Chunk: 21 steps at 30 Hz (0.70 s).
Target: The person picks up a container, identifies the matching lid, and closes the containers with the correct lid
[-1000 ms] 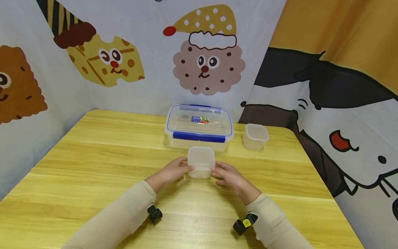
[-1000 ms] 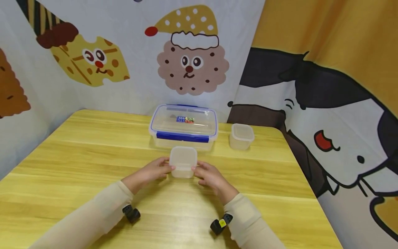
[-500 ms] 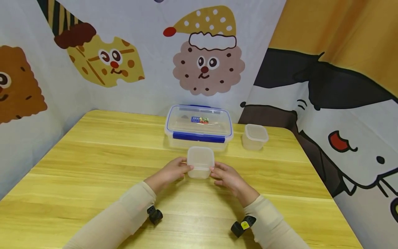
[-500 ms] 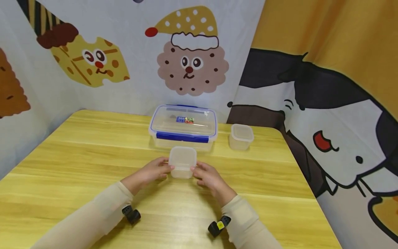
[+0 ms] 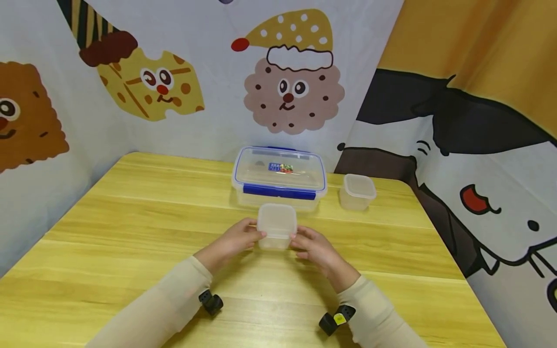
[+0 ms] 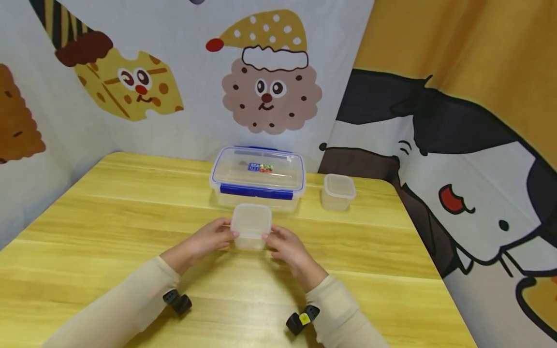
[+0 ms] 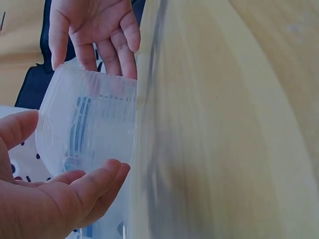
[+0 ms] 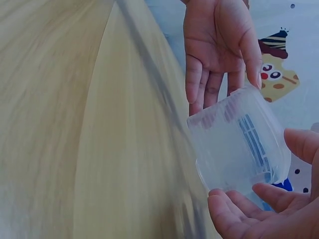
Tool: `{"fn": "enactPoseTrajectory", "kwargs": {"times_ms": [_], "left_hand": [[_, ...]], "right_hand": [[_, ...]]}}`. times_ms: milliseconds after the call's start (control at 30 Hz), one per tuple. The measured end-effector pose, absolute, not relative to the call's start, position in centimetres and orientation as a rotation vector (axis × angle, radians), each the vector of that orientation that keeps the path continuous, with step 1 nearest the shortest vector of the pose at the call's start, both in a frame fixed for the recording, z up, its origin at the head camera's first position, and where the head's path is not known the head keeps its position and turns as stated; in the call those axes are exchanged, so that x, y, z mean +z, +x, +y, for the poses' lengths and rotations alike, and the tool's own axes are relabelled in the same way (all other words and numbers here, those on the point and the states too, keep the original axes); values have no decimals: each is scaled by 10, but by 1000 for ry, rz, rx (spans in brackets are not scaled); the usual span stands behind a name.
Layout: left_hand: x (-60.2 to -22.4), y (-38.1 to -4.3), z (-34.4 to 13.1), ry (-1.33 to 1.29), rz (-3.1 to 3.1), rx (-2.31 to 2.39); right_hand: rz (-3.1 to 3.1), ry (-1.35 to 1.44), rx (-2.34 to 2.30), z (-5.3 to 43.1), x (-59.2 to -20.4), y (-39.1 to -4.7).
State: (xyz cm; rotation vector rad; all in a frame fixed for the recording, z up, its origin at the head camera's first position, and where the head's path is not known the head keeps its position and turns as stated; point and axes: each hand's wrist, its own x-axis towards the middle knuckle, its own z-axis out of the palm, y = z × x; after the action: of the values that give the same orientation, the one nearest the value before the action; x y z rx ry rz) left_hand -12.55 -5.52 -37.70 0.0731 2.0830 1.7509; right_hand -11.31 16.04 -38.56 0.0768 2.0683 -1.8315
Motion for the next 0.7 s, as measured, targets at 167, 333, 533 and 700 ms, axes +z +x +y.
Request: {"fn": "enactPoseTrajectory", "kwargs": {"times_ms": [167, 333, 533, 700], "left_hand": [[-374, -121, -63, 89, 2118, 1762], [-370, -117, -72, 119, 2129, 1775], [-365, -112, -80, 120, 2145, 1777], [-364, -109, -87, 124, 2129, 1787]], "right_hand": [[2074, 64, -1849, 154, -381, -109], [2067, 64, -1880, 147, -376, -106], [2078, 17, -1885, 139, -371, -105], [2057, 17, -1898, 133, -368, -104]]}}
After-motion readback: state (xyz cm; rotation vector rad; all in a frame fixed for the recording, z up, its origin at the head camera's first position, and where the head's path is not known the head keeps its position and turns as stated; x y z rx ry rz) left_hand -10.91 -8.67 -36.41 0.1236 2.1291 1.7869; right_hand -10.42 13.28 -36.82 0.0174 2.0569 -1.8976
